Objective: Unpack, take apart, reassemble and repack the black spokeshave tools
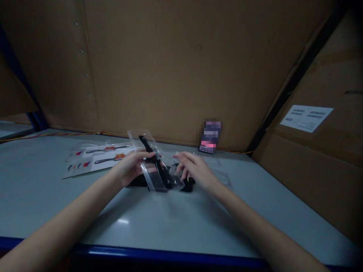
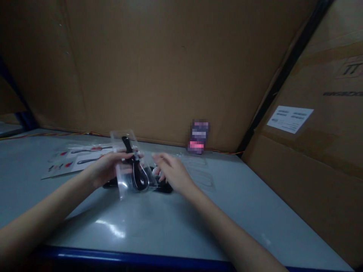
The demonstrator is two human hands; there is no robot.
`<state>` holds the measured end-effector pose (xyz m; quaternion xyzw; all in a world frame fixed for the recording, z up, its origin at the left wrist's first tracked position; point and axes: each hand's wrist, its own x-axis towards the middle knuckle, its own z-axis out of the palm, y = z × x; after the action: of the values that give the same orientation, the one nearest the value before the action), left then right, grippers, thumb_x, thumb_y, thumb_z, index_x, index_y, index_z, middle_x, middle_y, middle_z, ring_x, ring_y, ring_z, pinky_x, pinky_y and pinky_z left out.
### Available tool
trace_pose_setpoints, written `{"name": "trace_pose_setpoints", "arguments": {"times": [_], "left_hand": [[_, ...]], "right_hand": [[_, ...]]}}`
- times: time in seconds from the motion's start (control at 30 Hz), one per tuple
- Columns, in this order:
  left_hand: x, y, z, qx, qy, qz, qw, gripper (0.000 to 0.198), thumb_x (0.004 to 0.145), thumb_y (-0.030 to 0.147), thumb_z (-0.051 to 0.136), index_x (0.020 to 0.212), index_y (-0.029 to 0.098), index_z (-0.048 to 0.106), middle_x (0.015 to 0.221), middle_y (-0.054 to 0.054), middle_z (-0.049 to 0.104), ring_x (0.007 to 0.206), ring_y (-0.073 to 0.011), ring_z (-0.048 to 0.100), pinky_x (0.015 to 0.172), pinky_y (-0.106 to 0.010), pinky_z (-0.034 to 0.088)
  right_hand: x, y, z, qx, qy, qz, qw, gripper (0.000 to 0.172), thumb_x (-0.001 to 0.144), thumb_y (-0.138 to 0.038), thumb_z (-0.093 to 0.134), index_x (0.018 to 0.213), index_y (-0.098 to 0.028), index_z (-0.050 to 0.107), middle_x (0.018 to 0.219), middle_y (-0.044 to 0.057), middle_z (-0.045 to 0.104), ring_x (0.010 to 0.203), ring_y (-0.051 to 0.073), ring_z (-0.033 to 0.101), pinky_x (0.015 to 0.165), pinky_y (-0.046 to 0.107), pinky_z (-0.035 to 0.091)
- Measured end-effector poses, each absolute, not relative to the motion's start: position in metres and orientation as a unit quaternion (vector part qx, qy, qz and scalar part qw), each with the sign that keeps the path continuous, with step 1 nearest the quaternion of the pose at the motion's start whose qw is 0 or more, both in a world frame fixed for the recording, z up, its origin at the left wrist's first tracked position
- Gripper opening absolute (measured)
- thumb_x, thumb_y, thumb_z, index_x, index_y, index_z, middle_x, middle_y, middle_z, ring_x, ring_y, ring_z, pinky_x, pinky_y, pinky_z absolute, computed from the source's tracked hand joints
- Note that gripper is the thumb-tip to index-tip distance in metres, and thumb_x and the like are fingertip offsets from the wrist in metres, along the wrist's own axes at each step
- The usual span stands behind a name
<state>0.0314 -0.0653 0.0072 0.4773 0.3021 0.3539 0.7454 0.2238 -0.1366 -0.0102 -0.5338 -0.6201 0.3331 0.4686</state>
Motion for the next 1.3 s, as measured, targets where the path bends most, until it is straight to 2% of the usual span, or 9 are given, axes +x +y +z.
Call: {"name": "trace_pose_setpoints", "arguments": {"times": [0.07, 0.23, 0.4, 0.57, 0.7, 0.83, 0.9, 1.07, 1.3], "left_hand": [[0.022, -0.053, 0.009, 0.430, 0.317, 0.395, 0.748, 0.017, 0.073, 0.007, 0.057, 0.089, 0.007, 0.060, 0.093, -0.016, 0.067, 0.077, -0.0243, 0.068, 0.062, -0.029, 0.058], [-0.003, -0.025, 0.013, 0.320, 0.318, 0.527, 0.720, 0.015, 0.074, 0.002, 0.048, 0.086, 0.007, 0.057, 0.085, -0.016, 0.068, 0.077, -0.0240, 0.068, 0.060, -0.029, 0.058], [-0.023, -0.010, 0.018, 0.265, 0.313, 0.604, 0.683, 0.017, 0.073, 0.000, 0.046, 0.080, 0.010, 0.058, 0.073, -0.010, 0.067, 0.067, -0.0197, 0.068, 0.055, -0.025, 0.058], [-0.039, -0.008, 0.025, 0.262, 0.296, 0.646, 0.652, 0.015, 0.071, 0.001, 0.046, 0.074, 0.011, 0.056, 0.071, -0.009, 0.067, 0.070, -0.0199, 0.068, 0.059, -0.026, 0.057], [-0.050, -0.010, 0.030, 0.253, 0.283, 0.676, 0.632, 0.016, 0.070, 0.000, 0.044, 0.070, 0.012, 0.054, 0.067, -0.007, 0.066, 0.069, -0.0189, 0.067, 0.059, -0.025, 0.056], [-0.058, -0.011, 0.033, 0.239, 0.286, 0.681, 0.630, 0.015, 0.070, 0.001, 0.045, 0.072, 0.011, 0.055, 0.065, -0.007, 0.066, 0.064, -0.0177, 0.067, 0.059, -0.025, 0.056], [-0.059, -0.011, 0.033, 0.243, 0.281, 0.679, 0.633, 0.014, 0.069, 0.002, 0.046, 0.074, 0.010, 0.056, 0.065, -0.008, 0.066, 0.063, -0.0175, 0.066, 0.059, -0.025, 0.055], [-0.058, -0.015, 0.034, 0.262, 0.266, 0.673, 0.638, 0.014, 0.069, 0.002, 0.047, 0.076, 0.010, 0.055, 0.066, -0.007, 0.066, 0.062, -0.0184, 0.067, 0.058, -0.026, 0.055], [-0.060, -0.025, 0.042, 0.311, 0.226, 0.628, 0.676, 0.017, 0.069, 0.003, 0.047, 0.082, 0.006, 0.058, 0.074, -0.012, 0.068, 0.066, -0.0205, 0.067, 0.059, -0.025, 0.056]], "right_hand": [[0.238, -0.130, -0.011, -0.549, -0.607, 0.313, 0.482, 0.046, 0.083, -0.056, 0.039, 0.097, -0.016, 0.057, 0.060, -0.001, 0.060, 0.042, 0.008, 0.053, 0.040, 0.019, 0.036], [0.251, -0.117, -0.023, -0.577, -0.638, 0.218, 0.461, 0.029, 0.082, -0.041, 0.048, 0.088, -0.015, 0.059, 0.066, 0.002, 0.063, 0.058, 0.013, 0.059, 0.054, 0.024, 0.043], [0.222, -0.094, -0.024, -0.562, -0.770, 0.017, 0.300, 0.019, 0.080, -0.030, 0.053, 0.089, -0.018, 0.063, 0.092, 0.006, 0.063, 0.093, 0.019, 0.055, 0.079, 0.034, 0.040], [0.177, -0.043, -0.012, -0.518, -0.834, -0.035, 0.190, 0.040, 0.077, -0.038, 0.058, 0.112, -0.020, 0.056, 0.118, 0.009, 0.053, 0.113, 0.023, 0.042, 0.090, 0.038, 0.033], [0.144, -0.007, -0.010, -0.456, -0.882, -0.023, 0.118, 0.060, 0.069, -0.046, 0.065, 0.122, -0.022, 0.050, 0.127, 0.008, 0.050, 0.114, 0.024, 0.044, 0.088, 0.034, 0.035], [0.123, -0.001, -0.015, -0.425, -0.902, -0.030, 0.073, 0.032, 0.081, -0.040, 0.055, 0.109, -0.025, 0.058, 0.112, 0.005, 0.062, 0.104, 0.021, 0.054, 0.082, 0.029, 0.038], [0.119, -0.006, -0.016, -0.422, -0.903, -0.042, 0.067, 0.023, 0.086, -0.033, 0.048, 0.102, -0.023, 0.061, 0.105, 0.007, 0.065, 0.099, 0.020, 0.057, 0.082, 0.029, 0.037], [0.120, -0.015, -0.008, -0.451, -0.885, -0.073, 0.088, 0.022, 0.089, -0.024, 0.042, 0.100, -0.019, 0.059, 0.098, 0.011, 0.067, 0.096, 0.021, 0.059, 0.083, 0.030, 0.037], [0.146, -0.013, 0.024, -0.575, -0.771, -0.072, 0.264, 0.024, 0.088, -0.020, 0.037, 0.105, -0.015, 0.054, 0.106, 0.018, 0.062, 0.102, 0.030, 0.056, 0.084, 0.040, 0.038]]}}
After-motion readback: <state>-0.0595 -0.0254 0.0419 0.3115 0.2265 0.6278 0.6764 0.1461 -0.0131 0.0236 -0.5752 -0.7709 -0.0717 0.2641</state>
